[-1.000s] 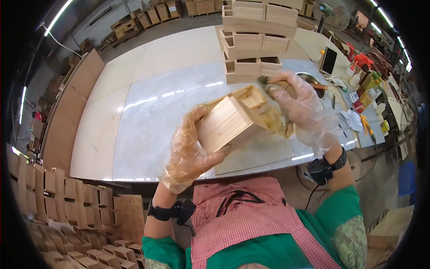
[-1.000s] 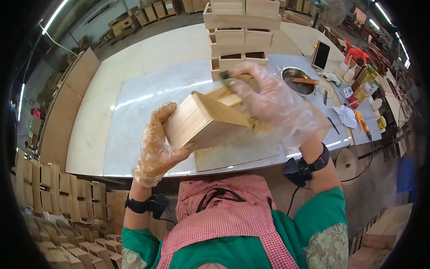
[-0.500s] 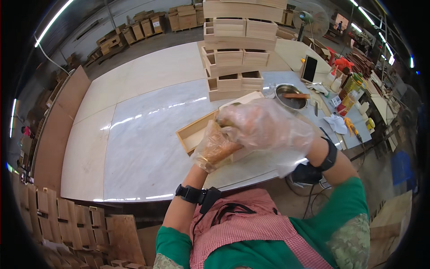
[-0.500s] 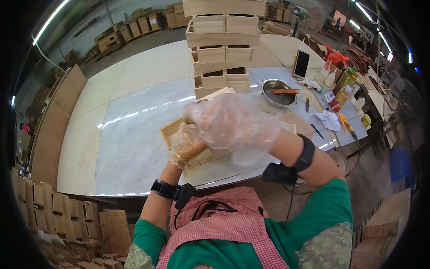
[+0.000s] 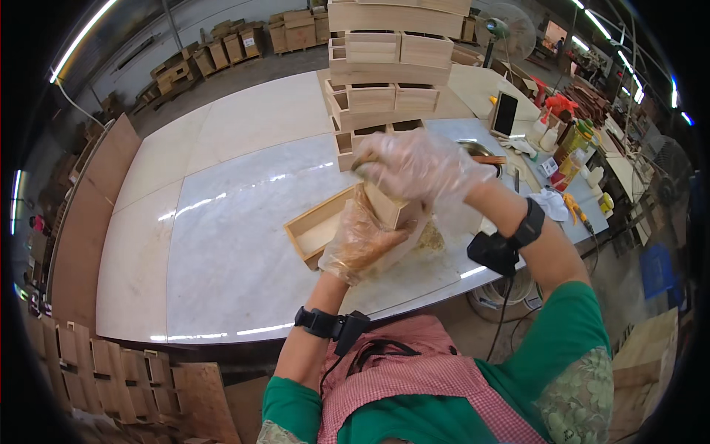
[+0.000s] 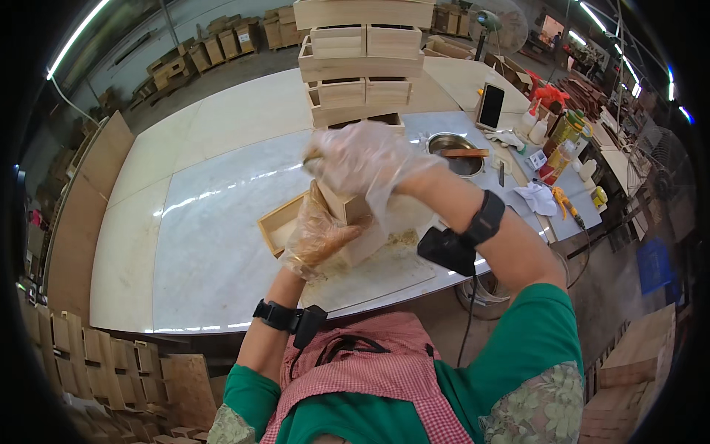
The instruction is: Cleaning or polishing small wooden boxes with a cloth and cleaning solution.
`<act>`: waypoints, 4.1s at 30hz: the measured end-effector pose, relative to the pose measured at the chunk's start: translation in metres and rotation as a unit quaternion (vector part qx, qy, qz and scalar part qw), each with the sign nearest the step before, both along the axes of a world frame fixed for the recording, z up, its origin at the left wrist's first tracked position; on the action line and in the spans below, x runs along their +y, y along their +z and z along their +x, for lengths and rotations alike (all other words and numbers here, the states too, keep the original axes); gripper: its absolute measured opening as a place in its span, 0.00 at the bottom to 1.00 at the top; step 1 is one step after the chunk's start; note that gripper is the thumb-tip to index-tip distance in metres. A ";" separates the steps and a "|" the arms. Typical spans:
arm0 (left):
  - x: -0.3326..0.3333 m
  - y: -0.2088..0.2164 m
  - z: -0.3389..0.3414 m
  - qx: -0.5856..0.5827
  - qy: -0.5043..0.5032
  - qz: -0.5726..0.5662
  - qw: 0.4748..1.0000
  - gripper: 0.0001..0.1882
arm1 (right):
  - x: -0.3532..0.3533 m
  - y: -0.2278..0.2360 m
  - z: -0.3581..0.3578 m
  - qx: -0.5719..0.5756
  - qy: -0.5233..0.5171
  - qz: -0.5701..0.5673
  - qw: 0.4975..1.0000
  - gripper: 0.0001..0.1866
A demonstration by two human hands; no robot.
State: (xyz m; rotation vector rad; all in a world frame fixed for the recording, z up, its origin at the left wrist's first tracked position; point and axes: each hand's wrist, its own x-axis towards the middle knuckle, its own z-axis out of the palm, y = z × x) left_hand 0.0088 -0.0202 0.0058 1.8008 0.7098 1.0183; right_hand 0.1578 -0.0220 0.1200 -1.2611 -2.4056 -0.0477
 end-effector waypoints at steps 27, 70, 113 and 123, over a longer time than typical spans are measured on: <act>-0.007 0.012 -0.007 0.021 0.059 0.021 0.998 0.42 | -0.045 -0.004 0.049 0.026 -0.205 -0.026 0.978 0.12; -0.017 -0.013 -0.021 0.406 0.014 0.204 0.890 0.42 | -0.038 -0.190 0.102 0.112 -0.173 -0.049 0.977 0.16; -0.060 -0.123 -0.105 0.060 0.134 -0.089 0.985 0.39 | -0.053 -0.193 0.102 -0.051 -0.345 0.026 0.937 0.11; -0.059 -0.121 -0.096 0.101 0.161 -0.084 0.978 0.39 | -0.036 -0.155 -0.038 0.011 -0.024 -0.127 0.992 0.08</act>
